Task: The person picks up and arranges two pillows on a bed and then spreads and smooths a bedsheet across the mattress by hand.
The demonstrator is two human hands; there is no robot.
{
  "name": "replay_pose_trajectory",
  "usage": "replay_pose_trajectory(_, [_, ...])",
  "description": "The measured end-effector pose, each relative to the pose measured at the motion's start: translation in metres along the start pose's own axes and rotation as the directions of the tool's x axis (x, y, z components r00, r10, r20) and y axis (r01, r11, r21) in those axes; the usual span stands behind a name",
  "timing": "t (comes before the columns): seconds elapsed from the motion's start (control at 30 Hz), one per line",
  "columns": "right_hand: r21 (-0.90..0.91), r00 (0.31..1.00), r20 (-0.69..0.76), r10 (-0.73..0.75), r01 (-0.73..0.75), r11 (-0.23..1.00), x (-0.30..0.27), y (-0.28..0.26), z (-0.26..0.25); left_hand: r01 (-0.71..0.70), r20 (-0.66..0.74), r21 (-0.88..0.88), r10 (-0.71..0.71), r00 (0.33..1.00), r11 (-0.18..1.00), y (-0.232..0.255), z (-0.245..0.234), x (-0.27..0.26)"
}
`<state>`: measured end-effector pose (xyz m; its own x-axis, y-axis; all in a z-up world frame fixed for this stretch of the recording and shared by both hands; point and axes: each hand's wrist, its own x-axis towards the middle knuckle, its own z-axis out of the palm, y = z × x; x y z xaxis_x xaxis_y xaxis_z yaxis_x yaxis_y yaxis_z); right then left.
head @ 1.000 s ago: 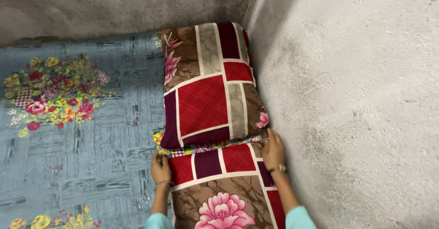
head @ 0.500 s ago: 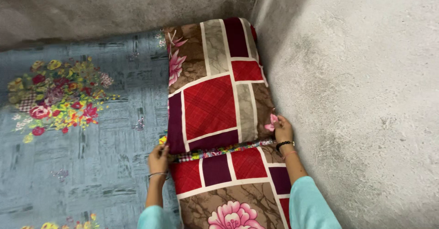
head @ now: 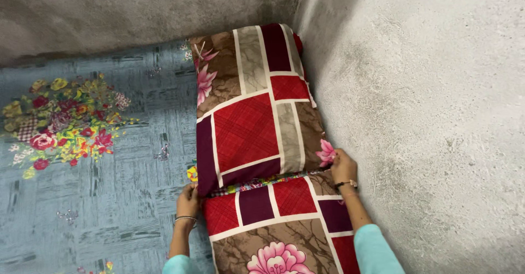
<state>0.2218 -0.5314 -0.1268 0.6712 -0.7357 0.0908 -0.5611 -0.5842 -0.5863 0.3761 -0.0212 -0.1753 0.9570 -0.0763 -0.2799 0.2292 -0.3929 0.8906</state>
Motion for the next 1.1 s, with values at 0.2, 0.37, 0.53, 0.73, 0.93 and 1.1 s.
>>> replay_pose_trajectory(0.2, [-0.163,0.98,-0.187,-0.063,0.032,0.986,-0.007,-0.038,0.006,0.134,0.107,-0.244,-0.111,0.988,0.96,0.003,0.008,-0.009])
replay_pose_trajectory(0.37, [-0.301,0.996,-0.083,0.033,-0.056,0.952,-0.011,-0.076,-0.023,-0.105,0.139,-0.061,0.113,0.984,0.993,-0.007,-0.013,0.007])
replay_pose_trajectory(0.53, [-0.397,0.995,-0.049,-0.089,0.063,0.916,-0.025,-0.061,-0.019,-0.075,0.008,0.475,0.081,0.997,0.877,-0.008,-0.002,0.003])
replay_pose_trajectory(0.73, [-0.523,0.996,0.021,-0.083,0.082,0.848,-0.013,-0.045,0.0,0.034,0.005,0.753,-0.058,0.998,0.658,0.016,0.004,0.005])
replay_pose_trajectory(0.93, [-0.464,0.998,0.035,-0.053,0.063,0.883,-0.019,-0.06,-0.015,-0.412,0.276,0.492,0.312,0.909,0.767,0.008,-0.019,0.002])
replay_pose_trajectory(1.1, [-0.464,0.988,0.092,-0.123,0.152,0.873,-0.026,-0.041,-0.017,-0.304,0.135,0.567,0.278,0.951,0.766,0.012,-0.028,-0.002])
